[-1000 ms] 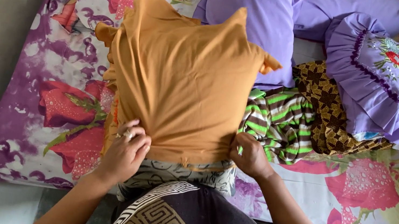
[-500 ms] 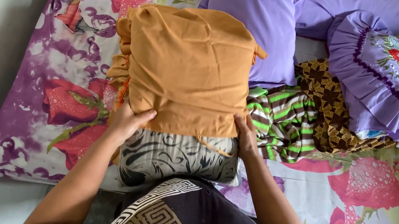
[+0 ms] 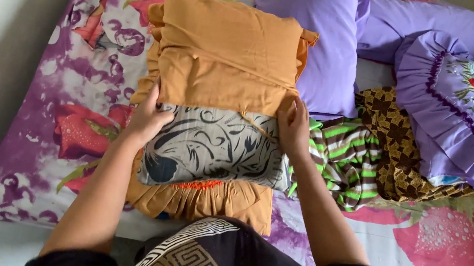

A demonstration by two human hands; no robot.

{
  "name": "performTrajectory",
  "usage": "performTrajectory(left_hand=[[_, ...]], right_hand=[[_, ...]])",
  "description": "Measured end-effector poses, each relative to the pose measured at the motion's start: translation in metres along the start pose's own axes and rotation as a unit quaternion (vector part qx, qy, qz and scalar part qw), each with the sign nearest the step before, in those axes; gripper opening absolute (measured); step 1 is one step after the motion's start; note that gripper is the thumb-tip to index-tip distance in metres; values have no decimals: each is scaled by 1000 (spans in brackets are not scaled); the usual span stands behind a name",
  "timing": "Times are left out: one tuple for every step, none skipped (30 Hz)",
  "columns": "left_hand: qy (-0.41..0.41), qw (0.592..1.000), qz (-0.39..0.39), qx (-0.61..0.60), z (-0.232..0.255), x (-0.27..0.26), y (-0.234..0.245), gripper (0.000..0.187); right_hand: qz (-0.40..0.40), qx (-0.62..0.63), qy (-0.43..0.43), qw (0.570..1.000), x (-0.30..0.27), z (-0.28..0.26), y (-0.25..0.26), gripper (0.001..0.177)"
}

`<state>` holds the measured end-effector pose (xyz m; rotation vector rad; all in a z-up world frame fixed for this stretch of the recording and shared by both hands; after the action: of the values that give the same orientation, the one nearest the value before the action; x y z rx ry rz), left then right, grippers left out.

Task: The person places a patterned pillow into a mustard-colored pillowcase with embroidered flowers and ruffled edges. They pull the case over the pillow, smooth the fabric, and adjust the edges to fit the pillow neatly.

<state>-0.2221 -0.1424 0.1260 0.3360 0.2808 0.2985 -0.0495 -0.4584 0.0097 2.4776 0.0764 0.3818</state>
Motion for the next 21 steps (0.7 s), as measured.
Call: performTrajectory(left_hand=[[0, 1000, -1, 0, -18, 6, -3, 105], [-24, 998, 46, 36, -34, 10, -1, 95], [-47, 992, 92, 72, -51, 13, 0, 86], [-46, 992, 94, 72, -75, 26, -1, 86], [-151, 965, 173, 123, -89, 36, 3, 63], [-254, 919, 246, 173, -105, 41, 5, 40], [-252, 919, 248, 173, -116, 49, 5, 40], [-265, 905, 259, 209, -125, 57, 5, 26], [-278, 889, 269, 245, -134, 64, 5, 13], [-279, 888, 272, 245, -121, 51, 7, 13], [-292, 896, 241, 230, -108, 40, 7, 6], [-306, 904, 207, 214, -94, 31, 5, 4], [-308, 904, 207, 213, -99, 26, 5, 4], [-322, 906, 170, 215, -107, 17, 1, 3], [-335, 907, 133, 216, -116, 7, -3, 1], [-334, 908, 131, 216, -128, 5, -9, 1], [-337, 899, 129, 247, -140, 1, -16, 4], [-342, 887, 131, 279, -150, 1, -20, 7], [-343, 887, 131, 280, -147, 3, -16, 7], [-349, 883, 139, 281, -144, 4, -13, 8], [-354, 880, 146, 281, -140, 5, -9, 12]], right_hand=[[0, -1, -1, 1000, -6, -17, 5, 63], [28, 7, 106, 994, -13, -43, 12, 65], [56, 14, 212, 976, -23, -68, 19, 68], [54, 16, 213, 975, -20, -68, 13, 68], [38, -20, 238, 970, -19, -69, 6, 64], [22, -54, 263, 963, -19, -70, -2, 61], [19, -53, 263, 963, -16, -72, -4, 61], [14, -64, 257, 964, -12, -74, -8, 55], [8, -74, 250, 965, -8, -76, -11, 50], [9, -73, 253, 965, -6, -75, -11, 50], [7, -64, 255, 965, -4, -73, -12, 45], [6, -57, 255, 965, -1, -70, -10, 40], [8, -58, 255, 965, 2, -64, -10, 40], [0, -63, 253, 965, -1, -56, -10, 36], [-8, -68, 251, 966, -3, -48, -10, 33], [-9, -68, 249, 966, -8, -51, -6, 33], [-20, -65, 243, 968, -14, -54, -2, 32], [-28, -59, 240, 969, -16, -59, 0, 31], [-27, -59, 240, 969, -18, -58, -2, 31], [-50, -42, 237, 969, -22, -56, -5, 29], [-73, -25, 234, 969, -26, -54, -8, 27]])
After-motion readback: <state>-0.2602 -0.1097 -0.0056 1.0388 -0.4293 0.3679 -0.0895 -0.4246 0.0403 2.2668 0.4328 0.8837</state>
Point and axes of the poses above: each hand's wrist, its own x-axis towards the middle knuckle, its own y-axis out of the back of the hand, z = x × y, the point moved 4 cm from there along x, towards the middle knuckle, and after that the axes turned 3 degrees about -y, right-handed, at the moved point
